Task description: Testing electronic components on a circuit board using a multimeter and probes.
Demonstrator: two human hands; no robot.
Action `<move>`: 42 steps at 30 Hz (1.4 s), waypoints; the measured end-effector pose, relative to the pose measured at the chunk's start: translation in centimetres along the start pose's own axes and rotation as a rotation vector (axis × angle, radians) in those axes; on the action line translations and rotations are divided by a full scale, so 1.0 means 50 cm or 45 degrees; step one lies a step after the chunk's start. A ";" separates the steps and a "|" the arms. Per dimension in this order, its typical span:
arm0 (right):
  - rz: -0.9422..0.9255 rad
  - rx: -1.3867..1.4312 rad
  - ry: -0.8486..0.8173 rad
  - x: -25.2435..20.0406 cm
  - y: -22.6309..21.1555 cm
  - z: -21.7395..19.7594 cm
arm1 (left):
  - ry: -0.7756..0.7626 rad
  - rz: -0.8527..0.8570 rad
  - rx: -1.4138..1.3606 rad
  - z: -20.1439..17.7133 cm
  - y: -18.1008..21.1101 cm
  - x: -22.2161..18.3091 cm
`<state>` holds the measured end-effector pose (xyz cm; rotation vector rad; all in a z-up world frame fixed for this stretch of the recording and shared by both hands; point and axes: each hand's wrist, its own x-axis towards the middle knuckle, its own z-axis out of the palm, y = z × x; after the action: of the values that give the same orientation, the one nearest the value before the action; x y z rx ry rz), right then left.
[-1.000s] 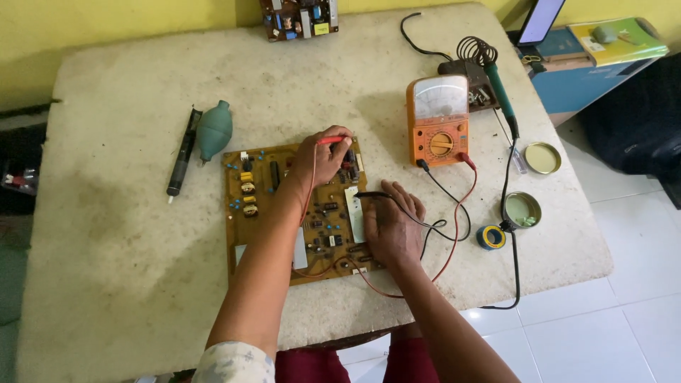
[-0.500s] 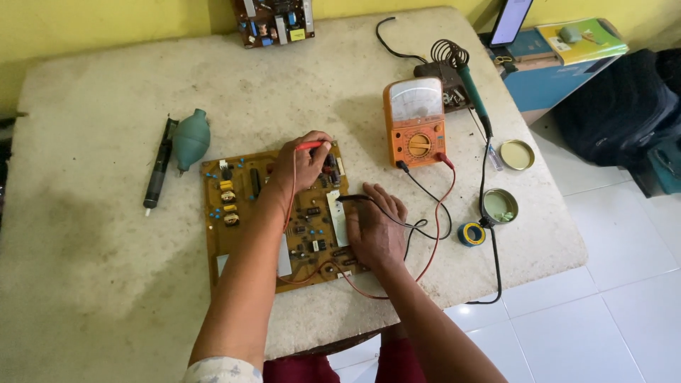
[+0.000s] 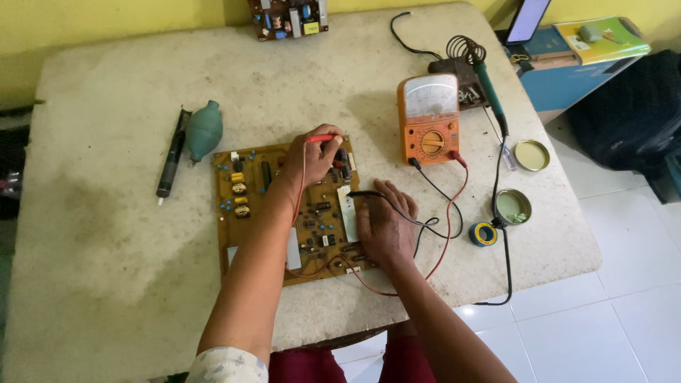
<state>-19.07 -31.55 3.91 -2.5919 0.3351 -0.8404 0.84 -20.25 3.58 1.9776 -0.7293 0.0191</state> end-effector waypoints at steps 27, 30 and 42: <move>-0.066 -0.043 -0.077 -0.006 0.030 0.021 | 0.397 0.303 -0.118 -0.175 0.046 -0.228; -0.043 -0.006 -0.078 -0.007 0.023 0.018 | 0.547 0.363 -0.121 -0.203 0.059 -0.226; -0.026 -0.041 -0.061 -0.006 0.025 0.021 | 0.529 0.401 -0.054 -0.201 0.075 -0.224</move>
<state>-18.82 -32.28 2.44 -2.6450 0.3114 -0.7844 -7.33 -7.97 8.25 1.7220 -0.7466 0.5805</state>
